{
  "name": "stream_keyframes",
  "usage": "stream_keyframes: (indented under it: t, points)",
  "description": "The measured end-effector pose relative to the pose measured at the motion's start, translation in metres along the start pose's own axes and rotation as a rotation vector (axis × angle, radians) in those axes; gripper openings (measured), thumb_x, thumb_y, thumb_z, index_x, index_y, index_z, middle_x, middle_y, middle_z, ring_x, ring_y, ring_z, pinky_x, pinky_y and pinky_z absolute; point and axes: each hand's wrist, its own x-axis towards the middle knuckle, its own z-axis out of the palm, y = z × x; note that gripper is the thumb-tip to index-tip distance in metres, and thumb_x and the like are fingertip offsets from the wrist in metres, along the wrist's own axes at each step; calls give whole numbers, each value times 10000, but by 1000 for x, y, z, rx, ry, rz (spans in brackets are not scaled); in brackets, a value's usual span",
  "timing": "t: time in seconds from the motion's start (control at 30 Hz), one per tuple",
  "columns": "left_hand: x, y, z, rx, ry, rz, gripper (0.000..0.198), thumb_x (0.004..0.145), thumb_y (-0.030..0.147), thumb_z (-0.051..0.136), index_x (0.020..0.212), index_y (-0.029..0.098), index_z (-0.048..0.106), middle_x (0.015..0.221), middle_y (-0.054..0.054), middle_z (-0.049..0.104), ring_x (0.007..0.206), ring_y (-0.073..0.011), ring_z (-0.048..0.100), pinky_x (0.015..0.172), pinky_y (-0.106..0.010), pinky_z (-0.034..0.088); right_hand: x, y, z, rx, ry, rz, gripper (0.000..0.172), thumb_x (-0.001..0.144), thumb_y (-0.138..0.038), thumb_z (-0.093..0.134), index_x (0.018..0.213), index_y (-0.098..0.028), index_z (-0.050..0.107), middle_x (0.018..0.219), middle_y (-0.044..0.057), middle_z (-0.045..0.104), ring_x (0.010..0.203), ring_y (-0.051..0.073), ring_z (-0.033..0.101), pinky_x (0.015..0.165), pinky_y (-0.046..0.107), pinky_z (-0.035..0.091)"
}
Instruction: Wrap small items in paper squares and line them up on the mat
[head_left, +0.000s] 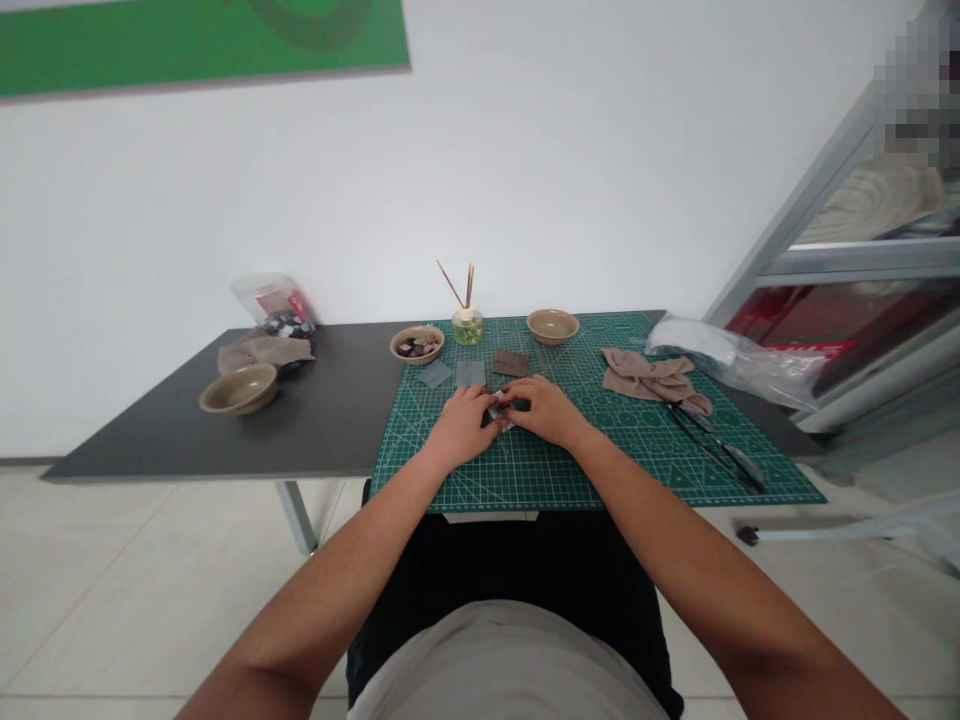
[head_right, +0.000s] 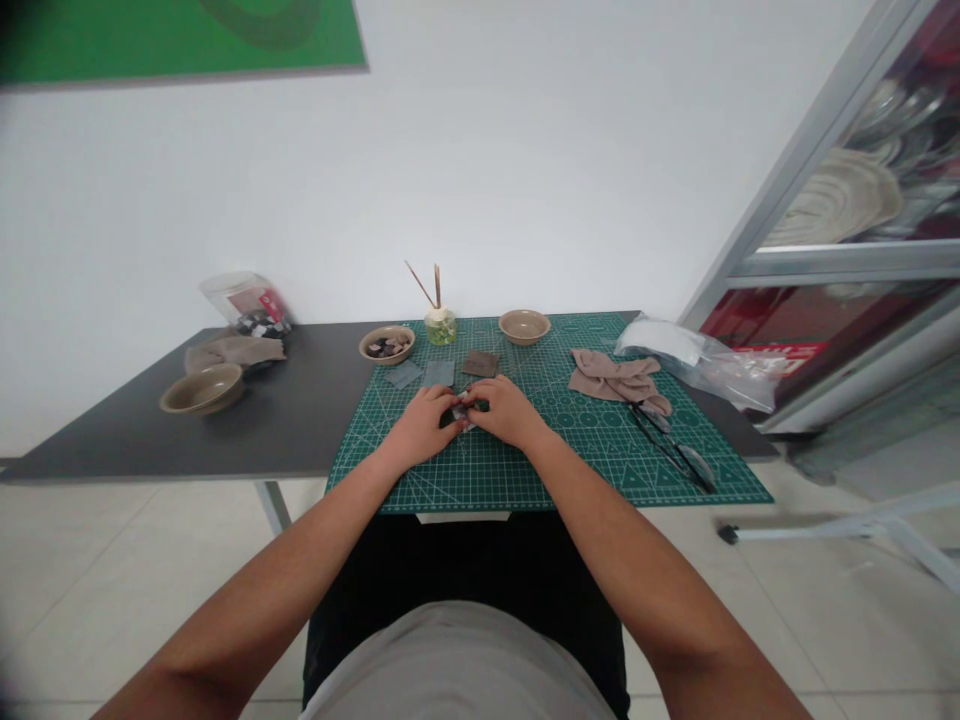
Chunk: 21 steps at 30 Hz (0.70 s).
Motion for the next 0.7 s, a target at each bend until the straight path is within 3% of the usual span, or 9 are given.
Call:
stream_keyframes:
  t: [0.1,0.37,0.53,0.7]
  points:
    - [0,2,0,19,10,-23,306,816,437,597,998,194,641,1018,-89,577,970,-261,508,888,-426,428,1,0,2,-17,30,56,118,775,-212,682,879,-228,733,923,41,695,895,195,601,844,348,437]
    - [1,-2,3,31,15,-27,447,775,505,628,1087,185,616,1048,-88,575,982,-276,501,868,-421,428,-5,-3,-5,-42,44,89,105,700,-159,708,771,-236,723,770,1,711,823,209,526,781,341,434]
    - [0,-2,1,32,7,-28,436,778,500,627,1083,189,621,1045,-88,576,969,-273,501,862,-420,427,-5,-1,-5,-37,17,61,140,714,-155,691,818,-242,724,802,4,716,834,216,508,784,350,441]
    - [0,-2,0,11,-2,-16,435,781,495,628,1109,209,624,1094,-89,572,999,-270,502,889,-412,421,-7,2,-6,-5,11,73,106,695,-144,706,742,-239,714,812,-8,727,821,210,509,778,346,450]
